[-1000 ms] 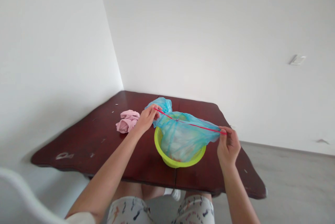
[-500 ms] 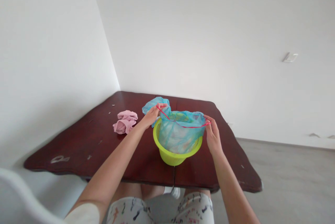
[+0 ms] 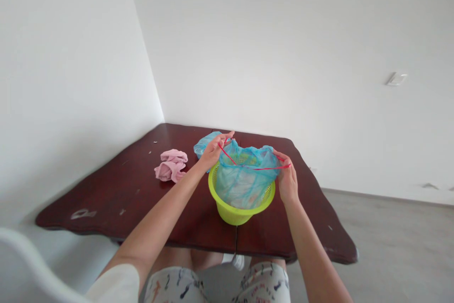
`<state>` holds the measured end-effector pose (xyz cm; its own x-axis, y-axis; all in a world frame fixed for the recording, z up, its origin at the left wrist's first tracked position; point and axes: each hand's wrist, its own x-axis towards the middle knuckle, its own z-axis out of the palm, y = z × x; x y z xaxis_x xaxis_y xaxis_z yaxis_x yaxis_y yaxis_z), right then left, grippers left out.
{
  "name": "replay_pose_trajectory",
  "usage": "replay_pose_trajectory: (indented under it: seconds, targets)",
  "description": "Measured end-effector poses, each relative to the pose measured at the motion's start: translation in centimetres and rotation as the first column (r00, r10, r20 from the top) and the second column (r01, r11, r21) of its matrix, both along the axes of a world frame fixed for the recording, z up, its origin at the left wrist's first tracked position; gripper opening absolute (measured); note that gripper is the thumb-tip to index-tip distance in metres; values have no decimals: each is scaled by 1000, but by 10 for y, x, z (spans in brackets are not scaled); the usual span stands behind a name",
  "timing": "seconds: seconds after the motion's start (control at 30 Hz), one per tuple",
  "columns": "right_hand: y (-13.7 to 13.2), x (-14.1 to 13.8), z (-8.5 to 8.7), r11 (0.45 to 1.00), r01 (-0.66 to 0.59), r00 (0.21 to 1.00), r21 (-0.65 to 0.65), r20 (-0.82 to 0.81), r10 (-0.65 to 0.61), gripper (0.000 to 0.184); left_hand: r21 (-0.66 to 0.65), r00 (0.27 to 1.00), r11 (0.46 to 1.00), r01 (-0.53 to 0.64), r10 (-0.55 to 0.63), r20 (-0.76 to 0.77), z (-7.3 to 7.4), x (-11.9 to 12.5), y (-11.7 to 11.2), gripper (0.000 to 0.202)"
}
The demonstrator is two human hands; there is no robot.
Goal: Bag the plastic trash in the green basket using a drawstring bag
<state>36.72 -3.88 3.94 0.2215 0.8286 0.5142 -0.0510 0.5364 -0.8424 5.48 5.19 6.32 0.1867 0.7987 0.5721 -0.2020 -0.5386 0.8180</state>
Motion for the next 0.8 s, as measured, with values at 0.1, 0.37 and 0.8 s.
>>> replay_pose_trajectory:
  seconds: [0.1,0.37,0.8]
  targets:
    - [-6,-2,6,1000,-18,996,9,-87,18,74,9,995,999,40,-40,87,7,-6,-9,81]
    - [-49,7,14,997,-71,983,10,-171,72,76,111,995,992,-67,58,83,25,-35,-69,67]
    - [-121,11,17,936,287,936,205,-266,-229,57,59,908,910,-411,404,111,-9,-62,-198,28]
